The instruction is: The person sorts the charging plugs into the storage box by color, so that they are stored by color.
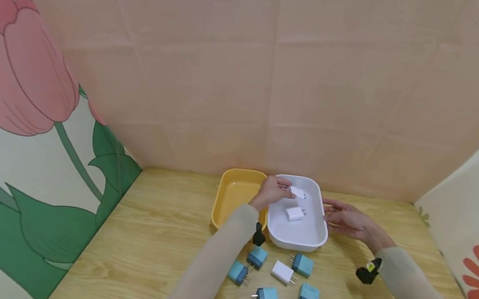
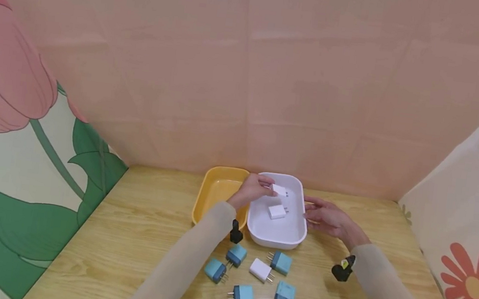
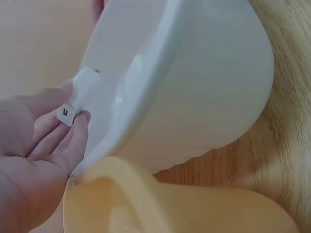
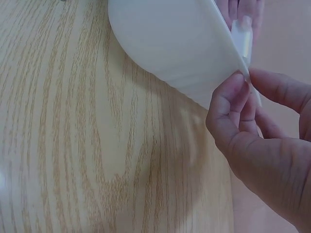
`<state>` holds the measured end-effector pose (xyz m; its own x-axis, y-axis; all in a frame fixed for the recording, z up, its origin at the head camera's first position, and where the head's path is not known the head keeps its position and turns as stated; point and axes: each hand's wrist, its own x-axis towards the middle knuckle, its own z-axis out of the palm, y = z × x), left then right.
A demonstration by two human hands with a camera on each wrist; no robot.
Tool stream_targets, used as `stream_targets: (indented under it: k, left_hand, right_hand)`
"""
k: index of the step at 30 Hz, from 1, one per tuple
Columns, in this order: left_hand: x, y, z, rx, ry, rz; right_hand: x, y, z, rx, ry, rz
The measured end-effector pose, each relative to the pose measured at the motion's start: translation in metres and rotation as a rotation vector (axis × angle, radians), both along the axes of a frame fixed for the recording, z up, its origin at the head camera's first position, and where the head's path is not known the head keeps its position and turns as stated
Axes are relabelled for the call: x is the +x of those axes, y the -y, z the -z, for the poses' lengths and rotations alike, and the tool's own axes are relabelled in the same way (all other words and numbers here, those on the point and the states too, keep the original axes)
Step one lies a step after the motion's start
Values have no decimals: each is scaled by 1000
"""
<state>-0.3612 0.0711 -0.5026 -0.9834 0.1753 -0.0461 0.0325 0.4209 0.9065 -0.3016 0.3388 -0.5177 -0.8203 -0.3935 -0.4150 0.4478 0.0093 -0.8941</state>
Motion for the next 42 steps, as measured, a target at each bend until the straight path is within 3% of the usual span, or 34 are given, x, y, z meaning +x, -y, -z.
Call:
stream_targets:
  k: [9, 21, 25, 28, 34, 42]
  left_hand:
    - [2, -2, -2, -146, -41, 50]
    - [4, -5, -1, -268, -92, 101]
    - [3, -3, -5, -305, -153, 135]
    - [2, 1, -12, -286, -187, 157]
    - [3, 9, -24, -199, -168, 221]
    - [14, 17, -34, -178, -158, 296]
  right_hand:
    - [0, 3, -1, 0, 3, 1]
    - [1, 3, -2, -25, -1, -11]
    - [1, 6, -2, 6, 4, 7]
    - [1, 7, -3, 13, 0, 11]
    - [-2, 4, -1, 7, -18, 0]
    - [-2, 2, -3, 35, -22, 10]
